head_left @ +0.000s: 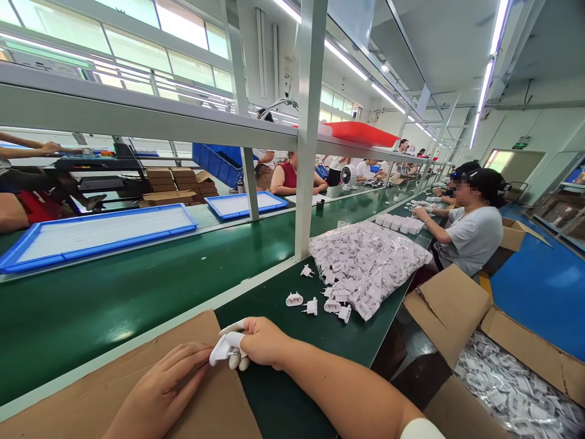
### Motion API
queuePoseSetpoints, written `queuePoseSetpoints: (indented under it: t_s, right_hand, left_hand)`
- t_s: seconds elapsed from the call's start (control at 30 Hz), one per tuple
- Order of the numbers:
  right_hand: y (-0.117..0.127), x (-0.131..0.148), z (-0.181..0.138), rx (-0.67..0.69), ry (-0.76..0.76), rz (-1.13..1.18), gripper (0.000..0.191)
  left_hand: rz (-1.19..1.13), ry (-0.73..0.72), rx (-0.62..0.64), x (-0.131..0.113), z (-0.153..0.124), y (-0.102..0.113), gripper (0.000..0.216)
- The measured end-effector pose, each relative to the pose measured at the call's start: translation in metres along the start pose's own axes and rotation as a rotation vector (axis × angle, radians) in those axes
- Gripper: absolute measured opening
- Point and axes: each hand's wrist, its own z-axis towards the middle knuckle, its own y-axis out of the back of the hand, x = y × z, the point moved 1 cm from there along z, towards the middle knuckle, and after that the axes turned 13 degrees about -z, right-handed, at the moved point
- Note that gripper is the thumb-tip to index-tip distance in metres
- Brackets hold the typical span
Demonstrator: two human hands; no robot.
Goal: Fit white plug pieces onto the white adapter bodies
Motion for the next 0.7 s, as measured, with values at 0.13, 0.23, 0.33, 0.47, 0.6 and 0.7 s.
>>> queuePoseSetpoints:
  t_s: [0.13, 0.23, 0.33, 0.47, 0.6, 0.7]
  right_hand:
    - [0.002, -0.003, 0.001, 0.001, 0.031, 0.013, 0.025]
    - [0.003, -0.005, 0.002, 0.001, 0.043, 0.005, 0.023]
    - [0.003, -0.004, 0.002, -0.007, 0.031, 0.006, 0.020]
    - [0.002, 0.000, 0.000, -0.002, 0.010, 0.022, 0.021]
    - [0.002, 0.003, -0.002, -0.006, 0.005, 0.035, 0.021]
    - [0.002, 0.006, -0.004, -0.007, -0.004, 0.036, 0.021]
  left_hand:
    - [-0.007, -0.006, -0.017, 0.001, -0.001, 0.000, 0.036]
    - [-0.010, -0.010, -0.024, 0.002, -0.002, -0.001, 0.036]
    - [0.033, -0.051, -0.005, 0.005, -0.004, -0.001, 0.033]
    - [0.106, -0.143, -0.016, 0.009, -0.008, 0.000, 0.027]
    - [0.105, -0.158, -0.018, 0.011, -0.008, -0.001, 0.027]
    - [0.095, -0.172, -0.044, 0.010, -0.007, -0.002, 0.025]
